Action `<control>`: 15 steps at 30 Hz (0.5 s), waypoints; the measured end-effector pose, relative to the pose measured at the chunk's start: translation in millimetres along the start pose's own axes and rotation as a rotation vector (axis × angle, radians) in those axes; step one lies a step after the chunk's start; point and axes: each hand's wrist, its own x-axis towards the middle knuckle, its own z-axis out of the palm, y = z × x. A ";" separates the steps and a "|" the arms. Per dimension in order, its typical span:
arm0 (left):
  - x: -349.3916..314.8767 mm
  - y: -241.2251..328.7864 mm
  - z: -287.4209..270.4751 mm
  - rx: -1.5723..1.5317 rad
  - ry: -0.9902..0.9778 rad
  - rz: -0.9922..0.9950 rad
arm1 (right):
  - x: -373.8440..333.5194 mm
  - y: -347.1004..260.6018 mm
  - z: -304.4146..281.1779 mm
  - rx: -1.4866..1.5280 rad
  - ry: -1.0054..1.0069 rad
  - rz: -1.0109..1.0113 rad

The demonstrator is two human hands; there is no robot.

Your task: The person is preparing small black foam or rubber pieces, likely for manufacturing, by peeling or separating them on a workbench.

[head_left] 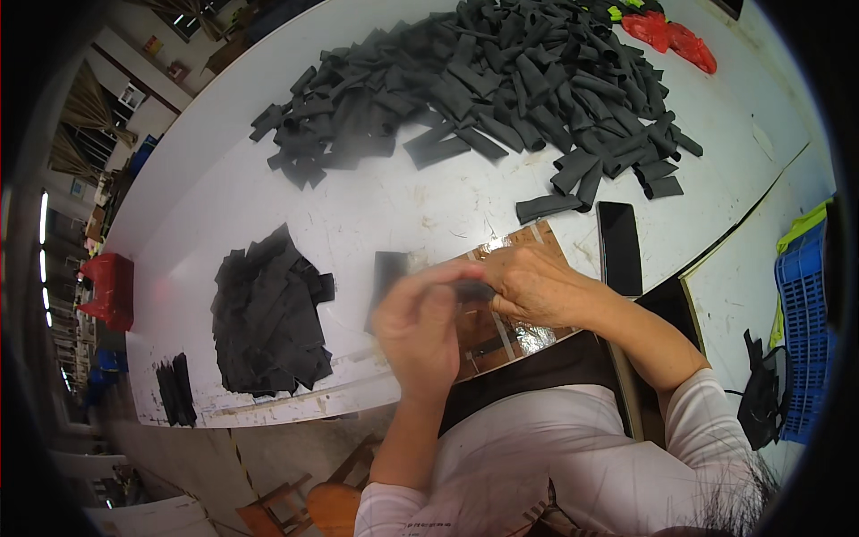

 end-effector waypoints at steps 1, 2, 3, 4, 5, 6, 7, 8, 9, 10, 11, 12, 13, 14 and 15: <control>0.5 1.3 -0.3 -0.199 0.005 0.020 | 2.0 -4.2 -4.8 -0.062 0.007 -0.030; 3.0 7.7 -1.6 -0.331 0.009 -0.005 | 2.8 -6.3 -6.5 -0.125 0.017 -0.059; 2.9 6.4 -5.5 -0.330 0.018 -0.007 | 2.7 -2.3 1.5 -0.120 0.009 -0.060; 2.0 1.9 -11.1 -0.295 0.043 -0.089 | 1.8 4.8 15.1 -0.055 0.001 0.001; 1.4 -2.8 -18.1 -0.258 0.072 -0.164 | 3.8 8.5 23.1 0.008 -0.008 0.054; -2.0 -11.2 -21.2 -0.226 0.042 -0.119 | 3.5 9.5 22.9 0.012 -0.016 0.044; -0.6 -12.6 -25.5 -0.220 0.051 -0.113 | 1.1 11.2 20.7 -0.011 -0.039 0.046; 2.4 -13.1 -29.6 0.034 0.016 0.021 | 0.5 9.3 19.6 -0.030 -0.061 0.056; 4.6 -13.9 -33.0 0.289 -0.024 0.152 | 1.9 5.9 15.8 -0.022 -0.064 0.054; 5.0 -15.5 -36.1 0.361 0.134 0.013 | 4.7 1.9 6.7 -0.087 -0.133 0.049; 8.9 -23.1 -50.0 0.540 0.226 -0.094 | 9.6 -0.4 -2.7 -0.152 -0.205 0.040; 10.7 -32.5 -67.0 0.734 0.283 -0.114 | 17.8 -2.4 -10.7 0.006 -0.047 -0.106; 11.0 -45.0 -86.1 0.925 0.335 -0.135 | 28.6 -2.7 -28.6 0.307 -0.161 0.065; 9.6 -63.3 -110.1 1.080 0.373 -0.177 | 44.5 3.3 -46.3 0.462 -0.033 0.092; 9.7 -79.1 -128.4 1.232 0.407 -0.217 | 58.9 15.8 -65.3 0.490 0.037 0.154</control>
